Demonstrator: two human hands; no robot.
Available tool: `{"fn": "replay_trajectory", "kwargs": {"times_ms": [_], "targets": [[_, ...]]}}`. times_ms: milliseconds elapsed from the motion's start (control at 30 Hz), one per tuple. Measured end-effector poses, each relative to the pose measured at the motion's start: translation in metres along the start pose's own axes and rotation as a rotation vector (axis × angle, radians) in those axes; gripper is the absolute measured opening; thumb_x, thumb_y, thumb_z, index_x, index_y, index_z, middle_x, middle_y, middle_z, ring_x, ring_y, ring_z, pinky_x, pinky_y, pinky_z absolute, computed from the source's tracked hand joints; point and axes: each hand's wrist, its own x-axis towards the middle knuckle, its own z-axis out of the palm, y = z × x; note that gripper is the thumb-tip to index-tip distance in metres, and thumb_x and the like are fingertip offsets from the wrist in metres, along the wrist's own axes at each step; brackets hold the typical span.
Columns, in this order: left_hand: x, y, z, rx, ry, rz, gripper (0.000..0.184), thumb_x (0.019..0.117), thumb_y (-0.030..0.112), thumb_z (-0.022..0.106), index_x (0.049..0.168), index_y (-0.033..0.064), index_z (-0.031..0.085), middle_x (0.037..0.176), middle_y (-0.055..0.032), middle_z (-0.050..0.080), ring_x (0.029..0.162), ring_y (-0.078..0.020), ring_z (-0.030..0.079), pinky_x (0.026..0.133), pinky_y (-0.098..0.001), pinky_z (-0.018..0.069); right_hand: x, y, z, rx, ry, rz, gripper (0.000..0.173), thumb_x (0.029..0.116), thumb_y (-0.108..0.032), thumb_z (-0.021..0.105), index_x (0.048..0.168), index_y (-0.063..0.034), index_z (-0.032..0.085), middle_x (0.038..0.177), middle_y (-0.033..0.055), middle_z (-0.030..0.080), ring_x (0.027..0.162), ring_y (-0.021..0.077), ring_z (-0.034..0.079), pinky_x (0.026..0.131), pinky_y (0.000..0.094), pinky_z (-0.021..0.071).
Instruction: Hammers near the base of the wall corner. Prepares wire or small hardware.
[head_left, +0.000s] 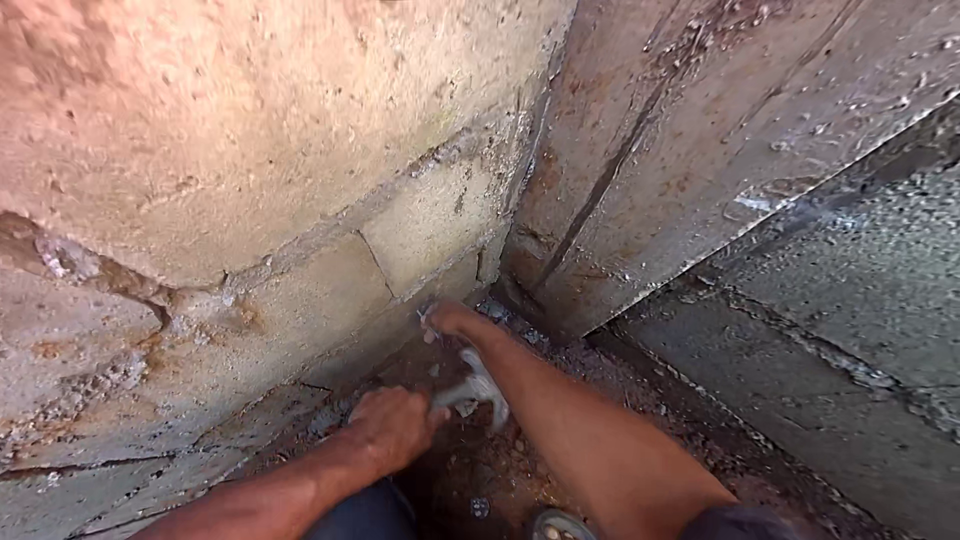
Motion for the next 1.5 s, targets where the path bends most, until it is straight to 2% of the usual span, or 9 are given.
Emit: {"fn": "replay_trajectory", "kwargs": {"times_ms": [133,300,500,667,867,1033,1233,1367,1500], "targets": [[-0.019,0.006,0.003,0.195,-0.088,0.288,0.064,0.1053,0.064,0.034,0.121,0.0081,0.061,0.094,-0.0193,0.068,0.092,-0.0423,0.069,0.078,-0.0633,0.0533,0.003,-0.002,-0.004,-0.018,-0.032,-0.015,0.031,0.1068,-0.022,0.053,0.116,0.0022,0.069,0.110,0.0150,0.074,0.100,0.0248,0.070,0.096,0.0488,0.0508],[0.019,-0.030,-0.004,-0.026,0.094,-0.055,0.062,0.1031,0.065,0.040,0.116,0.0112,0.068,0.098,-0.0168,0.071,0.096,-0.0381,0.070,0.083,-0.0630,0.0543,0.003,0.001,-0.001,0.022,-0.003,-0.011,0.030,0.1060,-0.025,0.054,0.112,0.0001,0.069,0.102,0.0124,0.074,0.090,0.0235,0.069,0.088,0.0485,0.0527],[-0.018,0.013,0.005,0.205,-0.092,0.331,0.064,0.1051,0.064,0.035,0.120,0.0082,0.062,0.092,-0.0194,0.068,0.089,-0.0425,0.069,0.075,-0.0636,0.0537,0.008,-0.001,-0.006,0.024,-0.022,-0.002,0.030,0.1063,-0.023,0.054,0.115,0.0010,0.069,0.107,0.0138,0.074,0.095,0.0231,0.071,0.092,0.0468,0.0526],[0.029,-0.024,0.002,-0.067,0.066,-0.089,0.063,0.1040,0.063,0.040,0.120,0.0096,0.068,0.104,-0.0189,0.071,0.101,-0.0390,0.069,0.087,-0.0638,0.0538,0.008,0.002,-0.002,0.047,-0.003,-0.029,0.033,0.1063,-0.024,0.053,0.121,0.0028,0.066,0.108,0.0168,0.074,0.096,0.0278,0.071,0.092,0.0508,0.0535],[-0.013,-0.001,0.007,0.242,-0.092,0.334,0.064,0.1047,0.065,0.035,0.120,0.0087,0.062,0.091,-0.0191,0.068,0.089,-0.0424,0.069,0.075,-0.0636,0.0533,0.016,0.002,-0.005,0.002,-0.028,-0.050,0.032,0.1058,-0.022,0.053,0.120,0.0036,0.066,0.110,0.0176,0.073,0.100,0.0274,0.071,0.097,0.0507,0.0517],[0.021,-0.025,-0.008,-0.050,0.084,-0.033,0.063,0.1024,0.067,0.041,0.119,0.0121,0.068,0.099,-0.0170,0.071,0.097,-0.0379,0.070,0.085,-0.0636,0.0542,0.006,0.001,-0.003,0.011,0.004,-0.041,0.033,0.1057,-0.025,0.054,0.119,0.0021,0.067,0.108,0.0162,0.074,0.099,0.0288,0.070,0.094,0.0522,0.0518],[-0.018,0.013,0.016,0.275,-0.076,0.380,0.064,0.1048,0.065,0.035,0.120,0.0082,0.061,0.089,-0.0191,0.068,0.087,-0.0427,0.069,0.073,-0.0629,0.0537,0.009,0.000,-0.004,0.011,-0.027,-0.030,0.031,0.1063,-0.022,0.053,0.121,0.0020,0.067,0.114,0.0167,0.072,0.103,0.0270,0.070,0.098,0.0500,0.0509],[0.024,-0.036,0.008,0.086,0.058,-0.080,0.064,0.1023,0.066,0.040,0.117,0.0113,0.069,0.103,-0.0181,0.071,0.100,-0.0395,0.070,0.084,-0.0637,0.0541,0.006,0.003,0.006,0.032,-0.006,-0.014,0.031,0.1061,-0.025,0.053,0.119,0.0002,0.067,0.110,0.0146,0.073,0.098,0.0250,0.070,0.093,0.0490,0.0526],[-0.011,-0.001,0.019,0.095,-0.077,0.069,0.068,0.1054,0.065,0.032,0.128,0.0080,0.062,0.104,-0.0214,0.070,0.101,-0.0427,0.069,0.086,-0.0640,0.0528,0.012,0.002,0.004,0.004,-0.008,-0.041,0.031,0.1054,-0.021,0.054,0.116,0.0036,0.068,0.114,0.0188,0.071,0.106,0.0299,0.067,0.099,0.0528,0.0495]]}}
